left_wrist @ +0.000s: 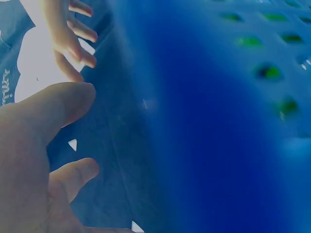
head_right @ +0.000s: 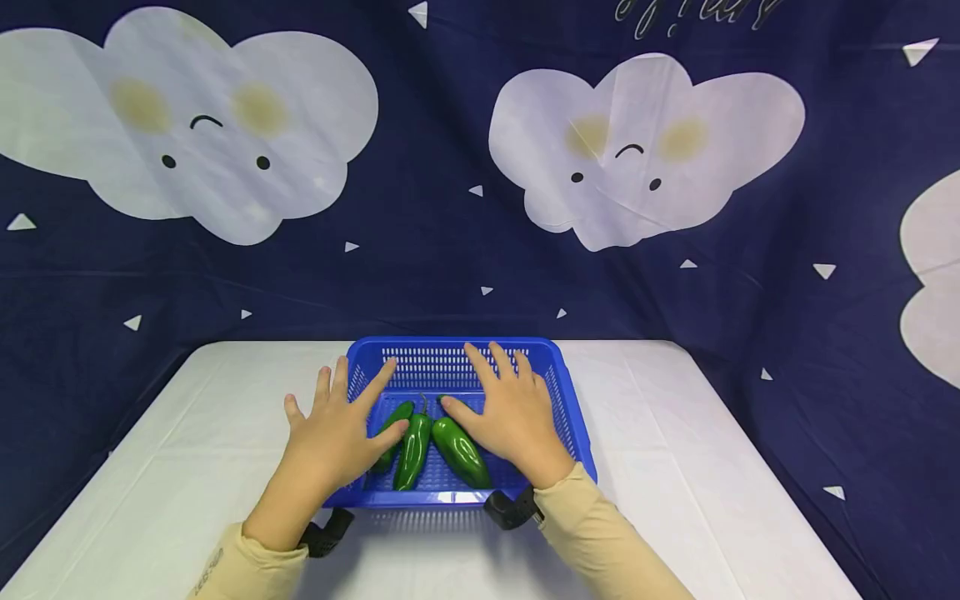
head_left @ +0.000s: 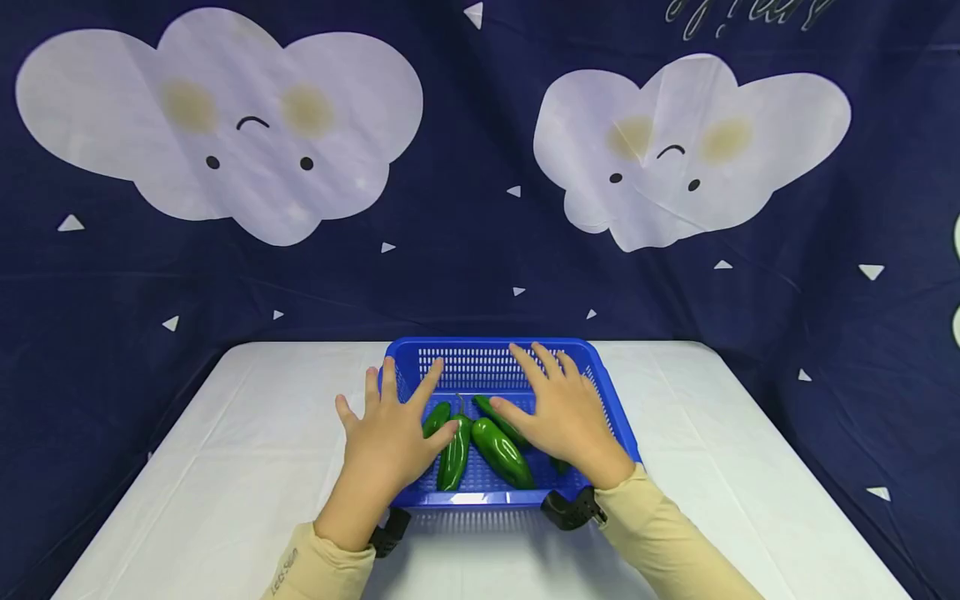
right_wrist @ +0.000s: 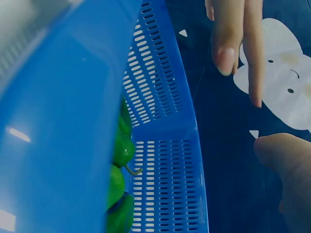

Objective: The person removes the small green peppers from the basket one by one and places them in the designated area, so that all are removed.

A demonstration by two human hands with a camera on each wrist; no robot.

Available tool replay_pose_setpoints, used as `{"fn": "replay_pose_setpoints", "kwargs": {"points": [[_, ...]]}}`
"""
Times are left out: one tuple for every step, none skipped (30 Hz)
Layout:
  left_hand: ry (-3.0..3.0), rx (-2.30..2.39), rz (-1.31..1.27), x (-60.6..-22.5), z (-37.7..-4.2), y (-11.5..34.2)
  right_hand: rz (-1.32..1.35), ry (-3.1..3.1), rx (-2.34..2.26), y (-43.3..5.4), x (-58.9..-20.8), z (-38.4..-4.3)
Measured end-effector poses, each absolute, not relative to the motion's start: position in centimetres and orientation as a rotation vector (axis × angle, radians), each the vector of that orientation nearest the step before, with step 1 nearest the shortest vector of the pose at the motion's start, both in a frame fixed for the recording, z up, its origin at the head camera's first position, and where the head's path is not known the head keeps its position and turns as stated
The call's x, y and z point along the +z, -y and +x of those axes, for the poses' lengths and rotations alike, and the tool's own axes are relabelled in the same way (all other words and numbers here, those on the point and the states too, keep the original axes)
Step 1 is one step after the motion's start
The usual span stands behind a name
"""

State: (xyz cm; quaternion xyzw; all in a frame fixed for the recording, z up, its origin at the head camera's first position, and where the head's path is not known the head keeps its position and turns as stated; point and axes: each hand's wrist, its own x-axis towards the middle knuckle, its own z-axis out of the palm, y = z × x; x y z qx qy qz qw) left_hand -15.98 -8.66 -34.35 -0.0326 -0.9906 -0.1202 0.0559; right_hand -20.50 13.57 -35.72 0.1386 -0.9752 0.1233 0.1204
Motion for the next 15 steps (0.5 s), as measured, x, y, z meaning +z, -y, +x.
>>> {"fn": "replay_pose_setpoints", "kwargs": {"points": [[3.004, -0.37, -0.097, -34.4, -15.9, 9.0, 0.407, 2.846, 0.36, -13.6, -35.7, -20.5], [3.0, -0.377, -0.097, -34.6, -15.9, 9.4, 0.408, 2.843, 0.363, -13.6, -35.7, -20.6], [2.998, -0.382, -0.093, -34.7, -15.8, 9.7, 0.409, 2.841, 0.365, -13.6, -35.7, -20.6], [2.997, -0.382, -0.088, -34.8, -15.7, 10.0, 0.411, 2.839, 0.365, -13.7, -35.7, -20.6], [2.994, -0.386, -0.085, -34.9, -15.6, 10.3, 0.412, 2.838, 0.366, -13.7, -35.7, -20.6], [2.993, -0.389, -0.08, -35.1, -15.6, 10.5, 0.412, 2.837, 0.367, -13.8, -35.7, -20.7], [2.995, -0.395, -0.074, -35.3, -15.5, 10.8, 0.411, 2.838, 0.368, -13.8, -35.6, -20.7], [2.997, -0.401, -0.068, -35.4, -15.4, 10.9, 0.41, 2.839, 0.373, -13.8, -35.6, -20.7], [2.996, -0.406, -0.064, -35.6, -15.3, 11.1, 0.408, 2.841, 0.374, -13.9, -35.5, -20.7], [2.999, -0.412, -0.061, -35.7, -15.2, 11.2, 0.408, 2.844, 0.376, -13.9, -35.5, -20.8], [3.001, -0.421, -0.056, -35.9, -15.1, 11.3, 0.405, 2.848, 0.38, -14.0, -35.5, -20.8], [3.003, -0.428, -0.053, -36.1, -15.0, 11.4, 0.402, 2.852, 0.383, -14.0, -35.5, -20.8], [3.005, -0.435, -0.051, -36.3, -14.9, 11.4, 0.399, 2.857, 0.384, -14.1, -35.4, -20.9], [3.004, -0.44, -0.051, -36.5, -14.8, 11.5, 0.396, 2.861, 0.386, -14.2, -35.4, -20.9], [3.002, -0.443, -0.051, -36.7, -14.6, 11.6, 0.392, 2.865, 0.387, -14.2, -35.4, -21.0]]}}
